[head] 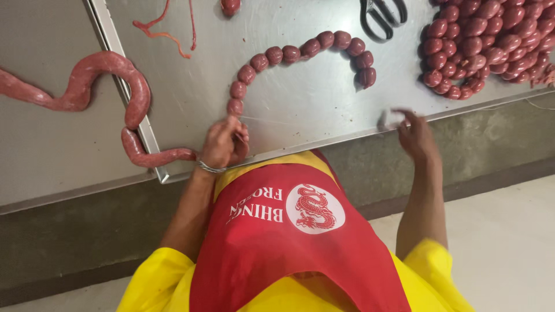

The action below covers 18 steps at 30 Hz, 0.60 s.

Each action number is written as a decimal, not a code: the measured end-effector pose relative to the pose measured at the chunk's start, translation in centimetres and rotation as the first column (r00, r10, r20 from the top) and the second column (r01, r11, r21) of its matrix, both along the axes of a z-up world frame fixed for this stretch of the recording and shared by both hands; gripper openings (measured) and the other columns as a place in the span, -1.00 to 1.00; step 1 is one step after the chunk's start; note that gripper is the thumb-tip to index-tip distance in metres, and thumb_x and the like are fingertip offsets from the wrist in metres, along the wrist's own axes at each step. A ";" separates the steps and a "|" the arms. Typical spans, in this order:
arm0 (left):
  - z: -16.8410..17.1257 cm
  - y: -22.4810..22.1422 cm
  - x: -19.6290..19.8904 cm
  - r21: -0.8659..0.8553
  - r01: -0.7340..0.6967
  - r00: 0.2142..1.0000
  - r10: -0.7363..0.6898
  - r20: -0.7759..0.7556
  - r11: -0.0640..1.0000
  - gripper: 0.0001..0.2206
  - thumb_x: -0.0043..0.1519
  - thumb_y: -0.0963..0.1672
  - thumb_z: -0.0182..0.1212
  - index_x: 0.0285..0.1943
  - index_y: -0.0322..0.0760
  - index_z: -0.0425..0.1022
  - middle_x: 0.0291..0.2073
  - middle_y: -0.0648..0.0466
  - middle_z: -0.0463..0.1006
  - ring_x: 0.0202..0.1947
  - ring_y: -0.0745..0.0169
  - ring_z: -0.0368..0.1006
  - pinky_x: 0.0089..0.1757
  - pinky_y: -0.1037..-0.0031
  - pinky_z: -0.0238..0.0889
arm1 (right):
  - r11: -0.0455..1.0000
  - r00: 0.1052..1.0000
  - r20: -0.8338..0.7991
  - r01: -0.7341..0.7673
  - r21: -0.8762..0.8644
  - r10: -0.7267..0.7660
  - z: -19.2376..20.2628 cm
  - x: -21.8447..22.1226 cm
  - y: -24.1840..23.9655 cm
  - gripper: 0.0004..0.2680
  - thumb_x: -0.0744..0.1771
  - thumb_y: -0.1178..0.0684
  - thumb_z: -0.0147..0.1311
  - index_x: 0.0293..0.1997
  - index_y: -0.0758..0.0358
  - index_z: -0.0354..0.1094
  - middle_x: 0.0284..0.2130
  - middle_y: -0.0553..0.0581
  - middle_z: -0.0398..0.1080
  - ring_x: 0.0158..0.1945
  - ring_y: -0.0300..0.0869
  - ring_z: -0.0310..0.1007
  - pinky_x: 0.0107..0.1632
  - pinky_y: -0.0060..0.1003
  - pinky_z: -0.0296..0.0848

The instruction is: The person ties off sections of a long sausage casing using a thin string, then uses scissors to cut the casing into individual links. They arrange the finished sausage links on a stainless steel table next to a pile of previously completed links.

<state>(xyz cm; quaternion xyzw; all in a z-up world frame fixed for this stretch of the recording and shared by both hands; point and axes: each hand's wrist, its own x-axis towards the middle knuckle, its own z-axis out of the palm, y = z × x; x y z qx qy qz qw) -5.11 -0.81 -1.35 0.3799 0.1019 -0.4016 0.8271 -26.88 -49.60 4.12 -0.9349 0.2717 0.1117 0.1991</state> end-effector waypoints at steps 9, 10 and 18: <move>-0.7 0.8 -0.1 0.207 0.014 0.943 -0.082 0.323 0.978 -0.69 0.49 -0.05 -0.03 -0.27 -0.31 0.39 -0.40 0.10 0.46 -0.43 0.43 0.30 -0.33 0.59 0.23 | 0.691 0.729 -0.193 -0.685 -0.232 0.657 -4.0 30.5 23.7 -0.92 0.29 -0.01 0.17 -0.27 0.04 0.57 -0.34 0.22 0.55 -0.30 0.09 0.53 -0.26 0.02 0.51; -0.7 1.0 0.2 0.228 -0.010 0.918 -0.082 0.387 0.974 -0.69 0.50 -0.05 -0.04 -0.25 -0.32 0.41 -0.40 0.11 0.45 -0.41 0.43 0.31 -0.31 0.58 0.23 | 0.707 0.720 -0.057 -0.692 -0.145 0.692 -3.2 28.7 28.7 -0.86 0.27 -0.06 0.24 -0.12 -0.11 0.58 -0.14 0.32 0.50 -0.12 0.11 0.49 -0.21 -0.04 0.54; 1.0 -0.7 0.5 0.377 -0.043 0.962 -0.064 0.266 0.925 -0.51 0.41 0.02 -0.19 -0.23 -0.36 0.65 -0.56 0.20 0.43 -0.49 0.48 0.32 -0.40 0.62 0.20 | 0.741 0.740 0.072 -0.655 -0.147 0.669 12.2 21.1 28.5 -0.46 0.31 0.21 0.22 0.45 -0.01 0.07 0.42 0.59 0.00 -0.42 0.07 0.56 -0.41 -0.18 0.56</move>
